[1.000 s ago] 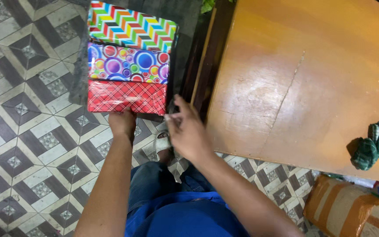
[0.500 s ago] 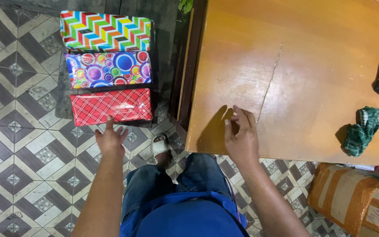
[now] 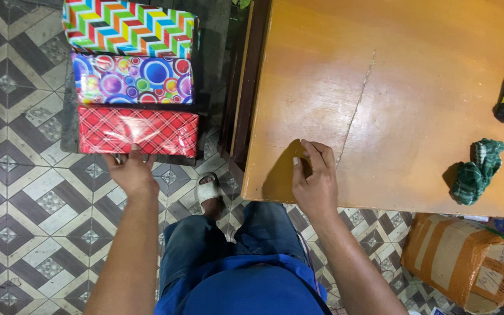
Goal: The person folds and tapes a red plaid gift-wrapped package on a wooden table, then wipes it with a green cloth and places it with other wrapped gifts. The person then unrolls a new sheet of wrapping paper and smooths it on the table.
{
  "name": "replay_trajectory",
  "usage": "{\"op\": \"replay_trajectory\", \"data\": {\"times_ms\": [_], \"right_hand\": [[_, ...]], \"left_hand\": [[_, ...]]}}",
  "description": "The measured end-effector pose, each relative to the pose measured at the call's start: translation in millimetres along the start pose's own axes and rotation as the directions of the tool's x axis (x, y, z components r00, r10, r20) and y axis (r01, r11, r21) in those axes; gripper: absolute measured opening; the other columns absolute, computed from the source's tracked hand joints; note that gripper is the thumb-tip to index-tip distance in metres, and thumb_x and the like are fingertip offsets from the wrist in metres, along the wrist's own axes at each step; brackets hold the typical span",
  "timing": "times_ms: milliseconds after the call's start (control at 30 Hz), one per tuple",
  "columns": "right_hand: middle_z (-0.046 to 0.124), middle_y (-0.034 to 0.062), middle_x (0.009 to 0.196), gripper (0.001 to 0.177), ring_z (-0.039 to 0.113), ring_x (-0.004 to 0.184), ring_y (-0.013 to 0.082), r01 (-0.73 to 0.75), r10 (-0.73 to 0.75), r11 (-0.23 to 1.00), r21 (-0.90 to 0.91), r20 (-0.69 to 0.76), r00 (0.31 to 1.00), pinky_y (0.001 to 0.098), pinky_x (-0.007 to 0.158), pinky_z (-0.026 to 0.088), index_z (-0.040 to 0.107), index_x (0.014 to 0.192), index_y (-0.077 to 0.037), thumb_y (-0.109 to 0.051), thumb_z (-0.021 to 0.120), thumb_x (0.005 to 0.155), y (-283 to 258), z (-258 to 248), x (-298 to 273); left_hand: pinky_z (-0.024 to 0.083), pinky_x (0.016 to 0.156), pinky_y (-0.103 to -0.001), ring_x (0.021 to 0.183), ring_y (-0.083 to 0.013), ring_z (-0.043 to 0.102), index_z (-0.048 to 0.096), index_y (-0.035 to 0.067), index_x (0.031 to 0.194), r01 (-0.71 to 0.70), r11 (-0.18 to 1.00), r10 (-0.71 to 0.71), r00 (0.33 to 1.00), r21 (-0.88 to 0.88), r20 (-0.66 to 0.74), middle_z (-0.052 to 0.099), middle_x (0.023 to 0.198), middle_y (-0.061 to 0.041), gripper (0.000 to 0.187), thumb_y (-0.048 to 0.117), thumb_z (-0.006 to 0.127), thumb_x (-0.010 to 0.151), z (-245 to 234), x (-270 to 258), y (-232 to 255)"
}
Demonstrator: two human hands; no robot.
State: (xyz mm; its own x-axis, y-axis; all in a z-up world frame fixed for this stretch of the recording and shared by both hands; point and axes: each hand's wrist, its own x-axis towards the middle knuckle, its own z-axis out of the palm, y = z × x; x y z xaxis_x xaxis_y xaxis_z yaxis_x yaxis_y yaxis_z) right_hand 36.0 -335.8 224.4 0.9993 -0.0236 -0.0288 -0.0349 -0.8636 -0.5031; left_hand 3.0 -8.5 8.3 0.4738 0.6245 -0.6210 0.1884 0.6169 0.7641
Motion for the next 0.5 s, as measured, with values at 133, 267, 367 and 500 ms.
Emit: {"op": "replay_trajectory", "data": {"times_ms": [133, 267, 367, 500], "right_hand": [[0.058, 0.0187, 0.123, 0.037, 0.061, 0.112, 0.0325, -0.028, 0.028, 1.0, -0.004, 0.039, 0.999, 0.038, 0.093, 0.053, 0.064, 0.131, 0.002, -0.005, 0.067, 0.095, 1, 2, 0], [0.057, 0.019, 0.124, 0.038, 0.06, 0.113, 0.0339, 0.005, -0.005, 1.0, -0.022, 0.013, 1.0, 0.0392, 0.093, 0.053, 0.064, 0.131, 0.001, -0.006, 0.069, 0.094, 3, 3, 1], [0.057, 0.0184, 0.124, 0.038, 0.06, 0.113, 0.0338, 0.02, -0.02, 1.0, -0.017, 0.002, 1.0, 0.0397, 0.094, 0.053, 0.064, 0.131, 0.0, -0.005, 0.069, 0.094, 2, 2, 2], [0.058, 0.0171, 0.124, 0.041, 0.062, 0.108, 0.0318, -0.081, 0.079, 0.996, 0.029, 0.076, 0.994, 0.0393, 0.09, 0.054, 0.063, 0.134, -0.002, -0.006, 0.068, 0.093, -1, -3, 4]], "left_hand": [[0.061, 0.095, -0.051, 0.124, -0.0293, 0.067, 0.014, 0.025, 0.163, 0.114, 0.993, -0.114, 0.992, 0.011, -0.057, 0.048, 0.156, -0.009, 0.08, -0.002, 0.056, 0.1, 4, 21, 12], [0.063, 0.093, -0.048, 0.125, -0.0318, 0.066, 0.011, 0.025, 0.164, 0.081, 0.997, -0.081, 0.996, 0.012, -0.044, 0.05, 0.159, -0.013, 0.08, 0.0, 0.055, 0.103, 7, 47, 16], [0.06, 0.096, -0.049, 0.131, -0.0305, 0.066, 0.006, 0.024, 0.165, 0.039, 0.997, -0.043, 0.997, 0.072, 0.06, 0.041, 0.161, -0.015, 0.082, -0.004, 0.053, 0.105, 8, 62, 23], [0.06, 0.096, -0.049, 0.128, -0.029, 0.068, 0.005, 0.026, 0.164, 0.077, 0.988, -0.084, 0.995, 0.133, 0.049, 0.043, 0.16, -0.013, 0.082, -0.004, 0.052, 0.104, 23, 80, 32]]}}
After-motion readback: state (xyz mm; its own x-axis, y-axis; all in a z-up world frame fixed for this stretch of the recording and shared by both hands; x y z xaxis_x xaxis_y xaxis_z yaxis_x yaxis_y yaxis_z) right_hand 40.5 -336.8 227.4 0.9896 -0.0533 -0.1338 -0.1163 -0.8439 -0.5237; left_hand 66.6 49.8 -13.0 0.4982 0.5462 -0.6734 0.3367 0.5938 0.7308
